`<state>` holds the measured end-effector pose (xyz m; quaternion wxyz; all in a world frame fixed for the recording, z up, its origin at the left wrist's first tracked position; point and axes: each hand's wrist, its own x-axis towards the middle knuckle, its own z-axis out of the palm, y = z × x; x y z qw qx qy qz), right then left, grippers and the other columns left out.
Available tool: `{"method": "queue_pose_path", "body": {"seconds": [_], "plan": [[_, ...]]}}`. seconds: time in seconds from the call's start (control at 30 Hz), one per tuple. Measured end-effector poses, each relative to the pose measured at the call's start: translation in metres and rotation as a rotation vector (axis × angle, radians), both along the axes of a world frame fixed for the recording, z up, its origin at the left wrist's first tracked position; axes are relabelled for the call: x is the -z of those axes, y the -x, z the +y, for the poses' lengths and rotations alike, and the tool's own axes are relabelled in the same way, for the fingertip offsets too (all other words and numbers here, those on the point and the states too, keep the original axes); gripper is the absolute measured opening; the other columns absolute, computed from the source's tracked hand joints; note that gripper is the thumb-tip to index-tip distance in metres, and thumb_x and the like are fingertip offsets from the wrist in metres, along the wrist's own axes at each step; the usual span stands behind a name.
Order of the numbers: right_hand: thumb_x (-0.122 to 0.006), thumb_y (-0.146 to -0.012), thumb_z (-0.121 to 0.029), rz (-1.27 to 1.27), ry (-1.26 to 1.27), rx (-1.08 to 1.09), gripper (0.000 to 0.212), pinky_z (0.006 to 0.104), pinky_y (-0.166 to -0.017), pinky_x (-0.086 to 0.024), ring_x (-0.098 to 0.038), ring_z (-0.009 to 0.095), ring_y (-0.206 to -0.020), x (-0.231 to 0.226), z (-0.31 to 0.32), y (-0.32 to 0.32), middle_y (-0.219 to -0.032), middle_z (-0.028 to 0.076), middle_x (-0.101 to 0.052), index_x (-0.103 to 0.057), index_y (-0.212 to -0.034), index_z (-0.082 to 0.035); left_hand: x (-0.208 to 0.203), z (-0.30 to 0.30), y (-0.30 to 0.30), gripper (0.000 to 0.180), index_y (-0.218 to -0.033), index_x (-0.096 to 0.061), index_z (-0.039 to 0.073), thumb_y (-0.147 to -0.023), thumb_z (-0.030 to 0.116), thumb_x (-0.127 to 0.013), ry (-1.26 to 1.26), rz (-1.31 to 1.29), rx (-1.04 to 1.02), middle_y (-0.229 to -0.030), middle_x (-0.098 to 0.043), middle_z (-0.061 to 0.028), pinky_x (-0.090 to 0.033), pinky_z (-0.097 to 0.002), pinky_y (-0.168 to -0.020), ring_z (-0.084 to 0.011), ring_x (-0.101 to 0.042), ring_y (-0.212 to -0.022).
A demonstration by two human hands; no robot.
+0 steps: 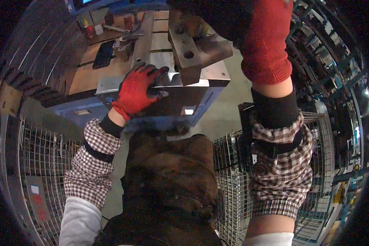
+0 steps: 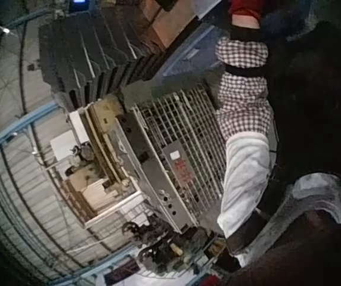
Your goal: Bending metal plates using a press machine on a fabrication floor.
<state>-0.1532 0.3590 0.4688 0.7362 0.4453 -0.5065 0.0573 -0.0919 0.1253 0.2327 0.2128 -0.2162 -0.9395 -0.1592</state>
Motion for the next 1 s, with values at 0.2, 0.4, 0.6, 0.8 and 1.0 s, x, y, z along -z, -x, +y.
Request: {"method": "queue_pose_path", "body": {"seconds": [0.2, 0.4, 0.6, 0.8, 1.0], "plan": [[-0.071, -0.091, -0.018, -0.180, -0.050, -0.006, 0.052, 0.0447, -0.110, -0.045, -0.052, 0.042, -0.134, 0.014, 0.031, -0.010, -0.146, 0.025, -0.053, -0.057, -0.136, 0.003, -0.006, 0.001, -0.002, 0.079, -0.146, -0.056, 0.020, -0.074, 0.036, -0.083, -0.017, -0.006, 0.020, -0.138, -0.058, -0.0136, -0.037, -0.0499, -0.118, -0.0384, -0.052, -0.132], [-0.071, -0.091, -0.010, -0.397, 0.060, 0.099, 0.048, 0.0397, -0.108, -0.047, -0.054, 0.036, -0.133, 0.022, 0.011, -0.047, -0.143, 0.022, -0.057, -0.058, -0.134, 0.005, -0.002, 0.001, -0.001, 0.064, -0.139, -0.060, 0.014, -0.081, 0.036, -0.075, -0.047, 0.178, 0.071, -0.120, -0.061, -0.0129, -0.036, -0.0499, -0.117, -0.0332, -0.056, -0.120], [-0.070, -0.089, -0.005, -0.376, 0.099, 0.044, 0.045, 0.0369, -0.107, -0.047, -0.057, 0.034, -0.131, 0.018, 0.014, -0.043, -0.145, 0.022, -0.056, -0.059, -0.131, 0.006, -0.009, 0.008, -0.004, 0.083, -0.146, -0.055, 0.014, -0.071, 0.035, -0.084, -0.023, 0.078, 0.080, -0.141, -0.055, -0.0153, -0.035, -0.0511, -0.119, -0.0396, -0.049, -0.135], [-0.070, -0.087, -0.003, -0.246, 0.082, 0.079, 0.042, 0.0385, -0.107, -0.047, -0.057, 0.037, -0.131, 0.021, 0.012, -0.034, -0.147, 0.024, -0.054, -0.060, -0.127, 0.006, -0.002, 0.000, -0.003, 0.079, -0.145, -0.055, 0.016, -0.071, 0.029, -0.080, -0.026, 0.140, 0.069, -0.126, -0.059, -0.0121, -0.032, -0.0487, -0.121, -0.0333, -0.053, -0.126], [-0.070, -0.085, -0.001, -0.086, -0.014, 0.192, 0.040, 0.0405, -0.107, -0.048, -0.056, 0.040, -0.133, 0.015, 0.021, -0.026, -0.149, 0.025, -0.053, -0.061, -0.123, 0.006, 0.000, 0.000, -0.002, 0.080, -0.147, -0.053, 0.017, -0.072, 0.029, -0.079, -0.027, 0.155, 0.058, -0.129, -0.058, -0.0132, -0.031, -0.0492, -0.121, -0.0333, -0.052, -0.129]]}}
